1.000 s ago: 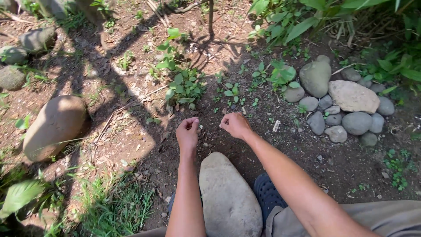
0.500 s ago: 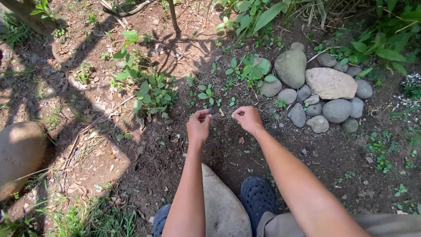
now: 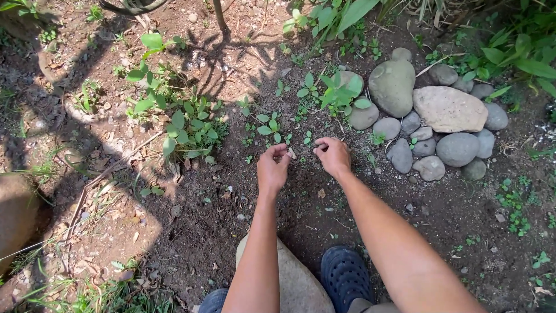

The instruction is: Pulling small weeds and plant debris from the soil by hand in a garden.

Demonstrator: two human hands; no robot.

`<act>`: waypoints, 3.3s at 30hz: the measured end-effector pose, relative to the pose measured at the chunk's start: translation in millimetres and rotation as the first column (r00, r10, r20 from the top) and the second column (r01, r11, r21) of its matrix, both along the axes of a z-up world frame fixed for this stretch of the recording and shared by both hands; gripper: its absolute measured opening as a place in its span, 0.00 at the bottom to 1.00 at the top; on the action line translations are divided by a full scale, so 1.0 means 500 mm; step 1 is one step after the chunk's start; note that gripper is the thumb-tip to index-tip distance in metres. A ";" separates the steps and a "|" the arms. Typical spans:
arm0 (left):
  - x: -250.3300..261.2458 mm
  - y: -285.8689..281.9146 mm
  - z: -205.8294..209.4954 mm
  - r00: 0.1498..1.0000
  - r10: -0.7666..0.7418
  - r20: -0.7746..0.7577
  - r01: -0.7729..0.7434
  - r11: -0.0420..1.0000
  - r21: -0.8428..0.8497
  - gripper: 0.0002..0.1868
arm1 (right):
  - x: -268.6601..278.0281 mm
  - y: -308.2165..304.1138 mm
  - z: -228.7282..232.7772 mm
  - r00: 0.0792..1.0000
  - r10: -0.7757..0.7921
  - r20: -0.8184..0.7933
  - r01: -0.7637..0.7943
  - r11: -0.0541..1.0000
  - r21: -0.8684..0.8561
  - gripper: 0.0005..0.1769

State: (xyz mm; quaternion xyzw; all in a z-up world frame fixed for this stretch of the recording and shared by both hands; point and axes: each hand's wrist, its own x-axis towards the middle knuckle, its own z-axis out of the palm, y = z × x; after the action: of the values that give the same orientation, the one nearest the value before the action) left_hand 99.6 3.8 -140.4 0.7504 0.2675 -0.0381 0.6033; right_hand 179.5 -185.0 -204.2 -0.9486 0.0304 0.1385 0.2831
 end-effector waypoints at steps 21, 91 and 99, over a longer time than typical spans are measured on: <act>-0.003 0.021 -0.070 0.998 0.018 -0.063 -0.017 1.000 0.015 0.17 | 0.051 0.039 -0.064 0.997 -0.012 0.080 0.014 0.999 -0.032 0.07; -0.199 -0.031 0.281 0.912 0.190 0.363 -0.101 0.963 -0.252 0.08 | -0.130 0.070 0.536 0.888 0.458 -0.044 -0.312 0.669 0.674 0.07; -0.195 -0.044 0.275 0.906 0.203 0.371 -0.109 0.960 -0.259 0.08 | -0.124 0.069 0.511 0.877 0.479 -0.047 -0.327 0.664 0.673 0.07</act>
State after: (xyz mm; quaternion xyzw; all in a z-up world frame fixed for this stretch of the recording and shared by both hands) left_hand 2.3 -18.0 -3.0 0.6428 0.1939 0.1310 0.7294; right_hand 117.7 -150.7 51.4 -0.7527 -0.1999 0.3035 0.5490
